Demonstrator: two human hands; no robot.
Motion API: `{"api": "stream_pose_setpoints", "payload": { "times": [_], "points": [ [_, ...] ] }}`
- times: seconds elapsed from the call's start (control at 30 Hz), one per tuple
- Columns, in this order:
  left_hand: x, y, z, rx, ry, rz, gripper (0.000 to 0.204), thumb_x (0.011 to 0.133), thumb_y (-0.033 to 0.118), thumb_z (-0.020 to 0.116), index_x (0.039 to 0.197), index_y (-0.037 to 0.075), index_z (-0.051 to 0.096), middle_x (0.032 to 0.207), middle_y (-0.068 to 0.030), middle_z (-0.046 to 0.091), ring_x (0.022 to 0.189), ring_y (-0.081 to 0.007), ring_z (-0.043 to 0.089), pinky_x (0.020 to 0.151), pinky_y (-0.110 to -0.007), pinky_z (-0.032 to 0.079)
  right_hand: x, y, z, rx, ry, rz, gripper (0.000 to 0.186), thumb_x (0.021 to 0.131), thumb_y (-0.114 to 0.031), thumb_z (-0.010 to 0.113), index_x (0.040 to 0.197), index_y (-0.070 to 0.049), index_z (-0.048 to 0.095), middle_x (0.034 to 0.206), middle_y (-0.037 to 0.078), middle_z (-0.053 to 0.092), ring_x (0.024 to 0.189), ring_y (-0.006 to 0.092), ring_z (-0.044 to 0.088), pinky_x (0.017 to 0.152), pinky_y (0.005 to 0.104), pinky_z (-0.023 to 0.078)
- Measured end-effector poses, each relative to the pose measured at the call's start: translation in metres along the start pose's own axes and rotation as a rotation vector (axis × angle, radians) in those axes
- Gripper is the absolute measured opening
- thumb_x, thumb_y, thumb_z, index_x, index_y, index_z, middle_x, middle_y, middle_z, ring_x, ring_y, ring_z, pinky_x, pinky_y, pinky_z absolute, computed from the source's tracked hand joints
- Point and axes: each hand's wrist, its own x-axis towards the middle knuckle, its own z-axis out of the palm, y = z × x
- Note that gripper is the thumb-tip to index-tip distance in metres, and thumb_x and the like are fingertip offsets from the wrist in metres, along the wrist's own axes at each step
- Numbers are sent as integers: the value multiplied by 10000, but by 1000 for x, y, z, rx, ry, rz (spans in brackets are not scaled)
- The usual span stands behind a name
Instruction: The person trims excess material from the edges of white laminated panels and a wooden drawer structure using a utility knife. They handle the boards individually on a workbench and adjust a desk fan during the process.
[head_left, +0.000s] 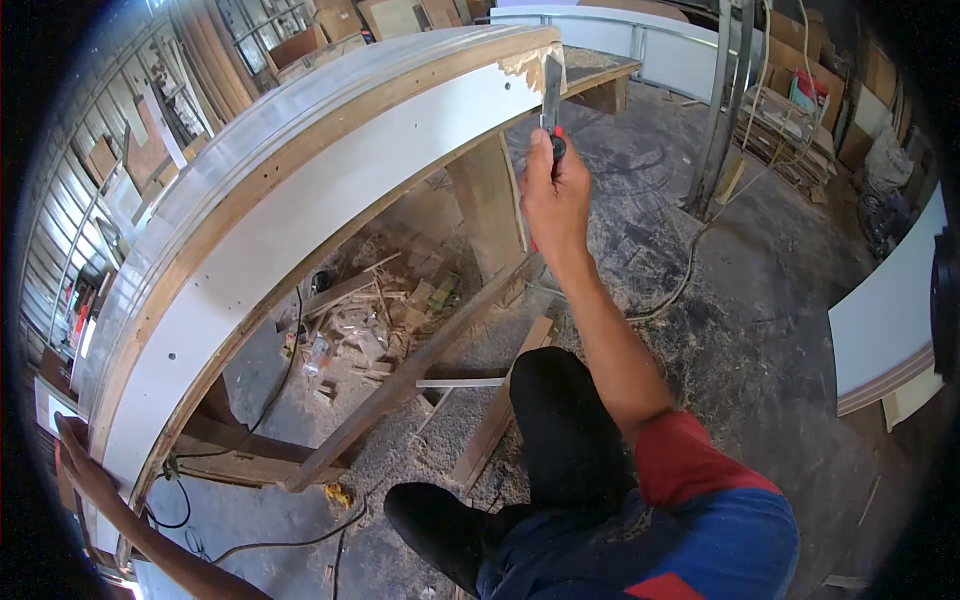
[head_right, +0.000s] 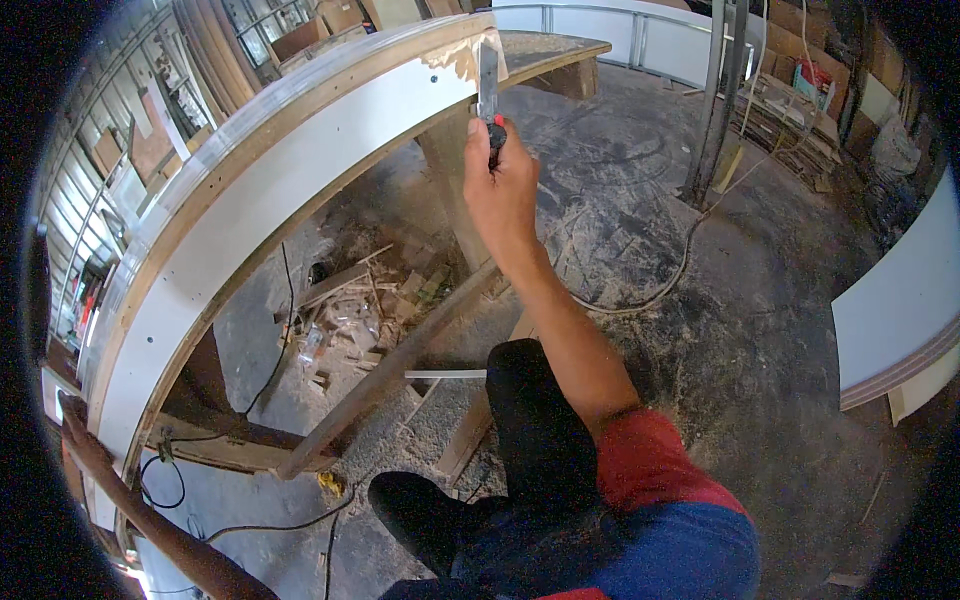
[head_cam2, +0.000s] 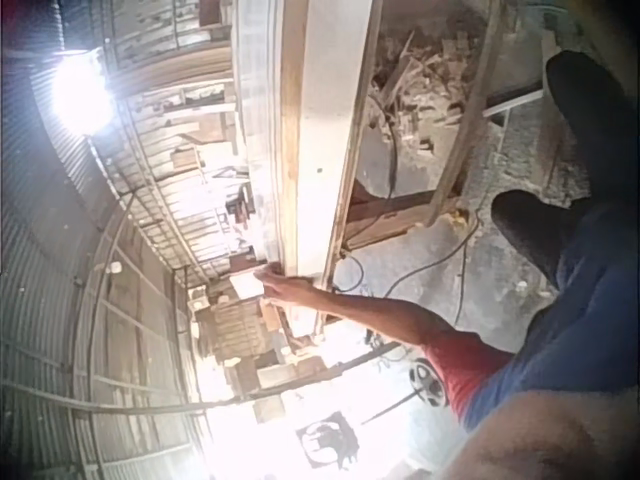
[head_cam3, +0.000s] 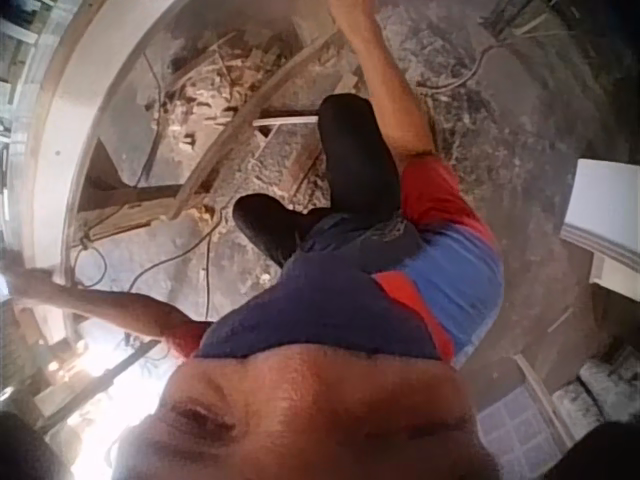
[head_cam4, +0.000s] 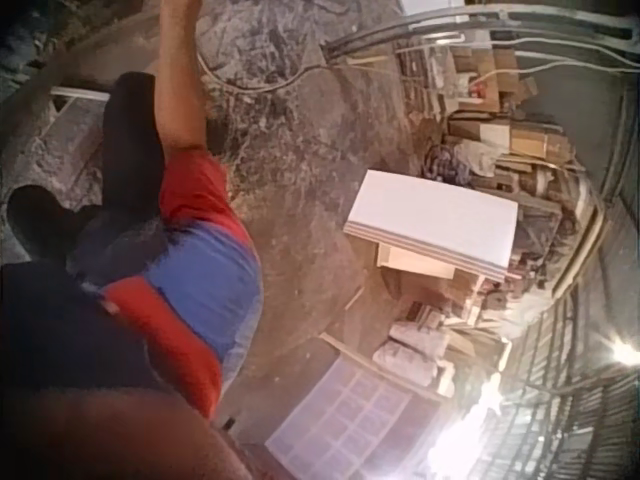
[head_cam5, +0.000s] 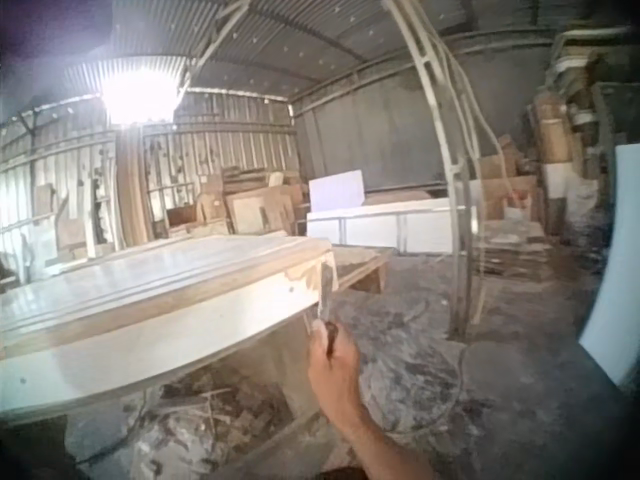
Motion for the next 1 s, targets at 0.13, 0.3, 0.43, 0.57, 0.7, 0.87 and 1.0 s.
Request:
{"api": "stream_pose_setpoints", "payload": {
  "times": [0.13,0.3,0.43,0.57,0.7,0.87,1.0],
  "points": [
    [8,-18,-3,3,68,170,496,1053,388,453,1292,-12,625,995,-91,662,928,-199,580,906,-336,448,-10,-8,1,15,4,78,282,1024,-253,542,911,4,571,586,6,464,531,89,429,495,313,346],
    [14,-44,-13,177,45,132,512,1055,407,445,1125,-48,668,956,-92,659,888,-195,575,861,-335,449,-30,-34,4,99,-210,202,329,1033,-325,538,863,-45,564,564,-49,470,496,54,426,442,263,324],
    [7,12,4,226,-116,-66,571,1050,449,442,963,-76,648,884,-104,653,830,-202,575,808,-347,449,-72,-71,25,93,-237,-47,380,1020,-365,543,930,0,596,596,-22,540,510,69,465,439,265,311],
    [-10,42,17,319,71,100,606,1050,482,411,1000,-70,655,858,-142,649,816,-262,590,807,-382,458,-31,-66,-6,260,-78,376,355,1026,-396,537,882,-71,556,585,-40,454,461,50,412,407,244,321],
    [-6,40,2,223,-125,16,612,1053,479,402,1046,-76,660,879,-148,658,828,-268,590,813,-388,455,-24,-36,-33,213,-174,343,341,1026,-411,537,876,-106,507,591,-45,420,442,42,384,390,233,318],
    [-7,25,14,138,79,70,564,1061,454,413,889,-47,608,791,-81,576,763,-193,508,786,-332,430,-24,-22,-45,122,-208,266,335,1031,-414,529,970,-85,509,608,-35,446,442,48,390,387,235,309],
    [0,10,8,170,61,137,512,1066,432,424,795,10,527,741,-33,482,717,-144,425,716,-304,378,-23,-16,-35,134,-181,231,348,1033,-412,528,1005,-66,507,619,-23,459,452,59,418,403,239,342]
  ]
}}
